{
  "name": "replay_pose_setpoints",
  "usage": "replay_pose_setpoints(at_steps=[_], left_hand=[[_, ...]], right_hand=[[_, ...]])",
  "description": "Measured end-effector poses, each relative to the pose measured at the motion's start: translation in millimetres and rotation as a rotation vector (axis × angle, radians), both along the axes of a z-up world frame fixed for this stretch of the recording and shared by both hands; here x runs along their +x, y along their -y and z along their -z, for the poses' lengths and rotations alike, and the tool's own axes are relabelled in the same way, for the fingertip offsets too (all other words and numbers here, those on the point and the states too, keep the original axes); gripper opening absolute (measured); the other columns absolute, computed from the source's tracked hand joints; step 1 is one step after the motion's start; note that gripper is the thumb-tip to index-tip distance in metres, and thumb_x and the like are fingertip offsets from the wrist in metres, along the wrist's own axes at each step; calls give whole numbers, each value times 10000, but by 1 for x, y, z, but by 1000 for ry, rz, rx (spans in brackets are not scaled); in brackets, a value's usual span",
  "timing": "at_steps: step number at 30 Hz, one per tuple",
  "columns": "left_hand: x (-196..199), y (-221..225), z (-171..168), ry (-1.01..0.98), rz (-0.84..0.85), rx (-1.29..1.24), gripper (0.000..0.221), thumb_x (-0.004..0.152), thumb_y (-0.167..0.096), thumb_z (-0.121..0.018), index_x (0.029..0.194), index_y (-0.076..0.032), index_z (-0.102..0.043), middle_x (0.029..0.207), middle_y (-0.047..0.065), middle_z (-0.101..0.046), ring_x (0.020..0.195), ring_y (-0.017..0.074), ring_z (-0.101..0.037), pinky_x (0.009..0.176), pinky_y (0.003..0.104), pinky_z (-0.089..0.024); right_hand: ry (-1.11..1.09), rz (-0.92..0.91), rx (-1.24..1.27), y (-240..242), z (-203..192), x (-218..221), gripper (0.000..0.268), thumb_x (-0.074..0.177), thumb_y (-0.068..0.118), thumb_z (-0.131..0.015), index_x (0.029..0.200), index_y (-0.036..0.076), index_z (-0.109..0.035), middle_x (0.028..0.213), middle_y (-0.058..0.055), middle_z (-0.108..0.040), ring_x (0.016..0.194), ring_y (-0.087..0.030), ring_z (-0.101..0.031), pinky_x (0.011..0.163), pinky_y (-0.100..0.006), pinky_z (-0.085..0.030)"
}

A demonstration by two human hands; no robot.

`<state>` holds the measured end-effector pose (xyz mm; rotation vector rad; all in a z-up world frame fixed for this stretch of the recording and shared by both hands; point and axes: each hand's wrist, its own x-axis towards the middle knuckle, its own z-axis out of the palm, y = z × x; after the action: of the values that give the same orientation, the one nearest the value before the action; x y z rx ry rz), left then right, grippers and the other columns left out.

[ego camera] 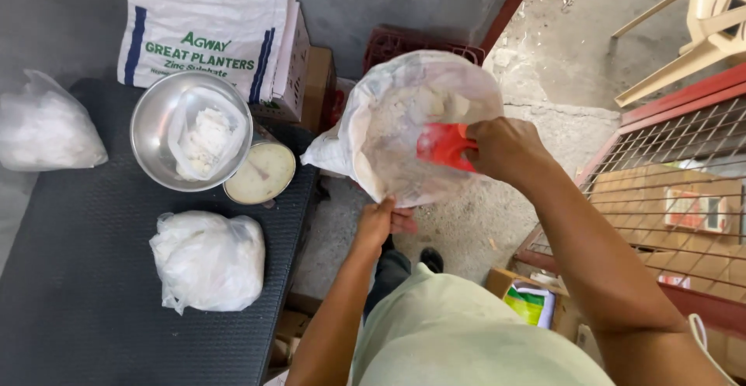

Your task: The recorder weighs white powder using a scale and a scoop, then transfers it into small plastic bags.

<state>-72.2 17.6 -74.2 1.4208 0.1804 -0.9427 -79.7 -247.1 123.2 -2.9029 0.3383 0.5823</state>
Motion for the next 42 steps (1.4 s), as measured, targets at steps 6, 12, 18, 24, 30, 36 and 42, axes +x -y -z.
replay_pose_setpoints(at_steps=[6, 12, 18, 24, 30, 36, 42], left_hand=[[-7, -12, 22, 66, 61, -16, 487, 1056, -327, -506, 942, 100, -711, 791, 203, -760, 672, 289, -765, 655, 384, -625], [23, -11, -142, 716, 31, 326, 320, 966, -295, -661, 970, 8, -766, 832, 167, -793, 692, 246, -738, 661, 343, -563], [94, 15, -121, 1472, -37, 570, 674, 867, -397, -776, 1381, 0, -596, 1456, 252, -554, 1303, 391, -533, 1004, 509, -445], [139, 42, -93, 1346, 92, 735, 644, 858, -387, -749, 1372, -20, -621, 1369, 170, -640, 1313, 341, -547, 1083, 621, -289], [157, 49, -113, 1314, 111, 778, 258, 971, -309, -639, 996, -105, -796, 1103, 76, -765, 1177, 259, -656, 1155, 571, -286], [164, 44, -111, 1377, 57, 756, 247, 977, -293, -635, 1019, -106, -791, 1121, 88, -763, 1172, 261, -668, 1167, 556, -290], [164, 42, -112, 1348, 55, 716, 252, 991, -297, -630, 1022, -104, -789, 1106, 71, -771, 1174, 259, -673, 1172, 557, -285]], right_hand=[[21, 68, 22, -13, 48, -3, 273, 898, 405, -689, 1065, 195, -738, 965, -109, -753, 897, -326, -726, 768, -457, -583], [241, 191, 138, -24, 146, -7, 275, 867, 357, -701, 1011, 124, -715, 945, -150, -752, 866, -363, -730, 748, -491, -576], [346, 255, 174, -37, 173, -5, 323, 865, 360, -727, 1011, 73, -697, 863, -207, -732, 799, -403, -709, 714, -526, -553], [410, 313, 238, -45, 196, 4, 332, 868, 341, -734, 1025, 54, -676, 800, -226, -715, 744, -428, -695, 681, -545, -538], [493, 314, 243, -53, 206, 25, 303, 863, 338, -735, 977, 61, -688, 759, -237, -703, 710, -433, -697, 655, -543, -543], [480, 364, 269, -60, 227, 63, 248, 882, 302, -713, 971, 71, -701, 798, -240, -716, 745, -434, -706, 673, -548, -552], [498, 383, 286, -59, 216, 65, 261, 878, 309, -728, 992, 75, -709, 810, -231, -720, 751, -427, -705, 676, -543, -554]])
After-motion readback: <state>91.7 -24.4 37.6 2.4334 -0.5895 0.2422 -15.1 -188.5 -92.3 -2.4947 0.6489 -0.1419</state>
